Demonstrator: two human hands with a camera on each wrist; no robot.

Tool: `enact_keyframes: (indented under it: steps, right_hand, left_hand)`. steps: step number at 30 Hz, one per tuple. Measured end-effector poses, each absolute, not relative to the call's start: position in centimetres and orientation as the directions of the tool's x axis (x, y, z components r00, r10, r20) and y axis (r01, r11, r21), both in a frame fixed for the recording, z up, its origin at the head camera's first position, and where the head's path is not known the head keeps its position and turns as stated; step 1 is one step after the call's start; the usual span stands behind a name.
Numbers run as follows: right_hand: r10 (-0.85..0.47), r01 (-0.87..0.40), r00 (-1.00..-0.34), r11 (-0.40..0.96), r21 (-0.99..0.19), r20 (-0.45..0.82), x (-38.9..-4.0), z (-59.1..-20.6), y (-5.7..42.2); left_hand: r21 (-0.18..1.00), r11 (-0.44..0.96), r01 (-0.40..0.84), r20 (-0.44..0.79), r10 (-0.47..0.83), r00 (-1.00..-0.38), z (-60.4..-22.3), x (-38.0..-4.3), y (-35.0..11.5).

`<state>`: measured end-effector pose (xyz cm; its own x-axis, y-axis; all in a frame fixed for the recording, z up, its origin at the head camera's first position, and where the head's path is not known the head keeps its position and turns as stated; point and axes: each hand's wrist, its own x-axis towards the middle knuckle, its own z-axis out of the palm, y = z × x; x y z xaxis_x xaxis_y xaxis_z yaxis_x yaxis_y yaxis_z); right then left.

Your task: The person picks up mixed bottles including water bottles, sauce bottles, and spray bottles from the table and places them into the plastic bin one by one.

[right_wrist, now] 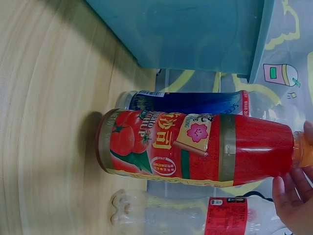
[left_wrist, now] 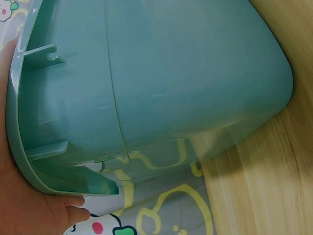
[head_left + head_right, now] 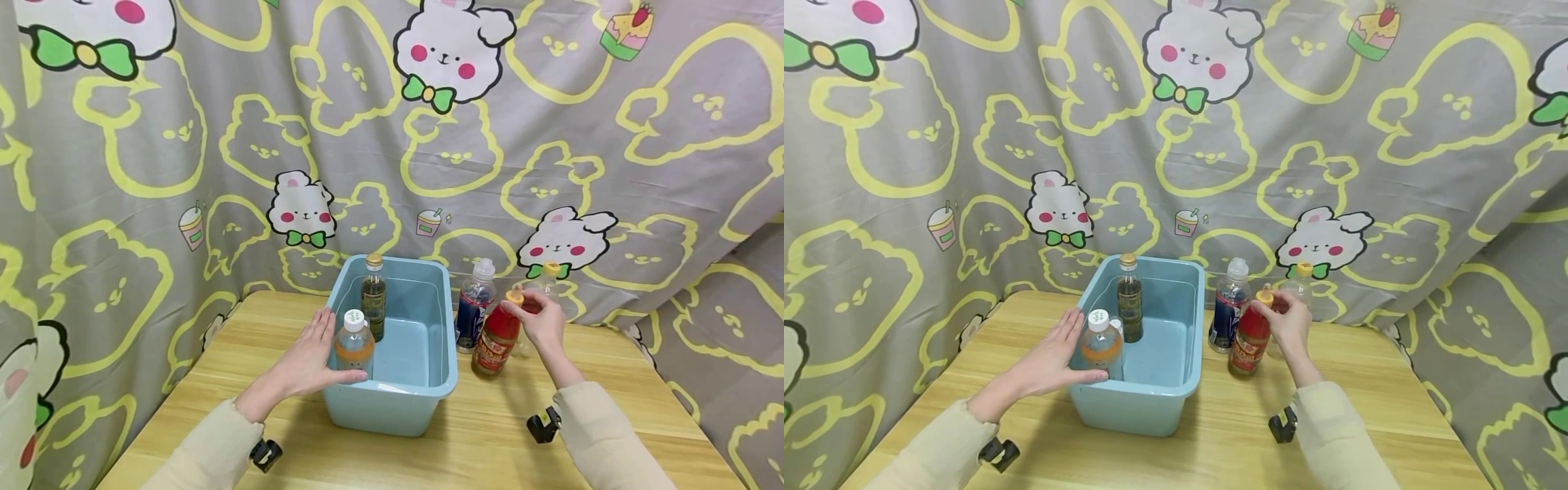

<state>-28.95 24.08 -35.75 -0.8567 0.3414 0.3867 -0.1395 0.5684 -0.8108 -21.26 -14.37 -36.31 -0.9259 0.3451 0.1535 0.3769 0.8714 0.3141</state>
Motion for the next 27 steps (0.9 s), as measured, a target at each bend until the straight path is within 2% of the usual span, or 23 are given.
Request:
enact_keyframes:
  steps: [21, 27]
  right_hand:
    - [0.162, -0.241, -0.901, 0.585, -0.774, 0.402, -26.0, -32.0, 23.4]
    - [0.112, -0.276, -0.912, 0.542, -0.794, 0.394, -25.0, -30.3, 23.1]
  left_hand:
    - [0.309, 0.874, 0.374, 0.155, 0.342, -0.927, -36.4, -21.3, -14.4]
    - [0.320, 0.867, 0.381, 0.160, 0.347, -0.924, -36.4, -21.2, -14.4]
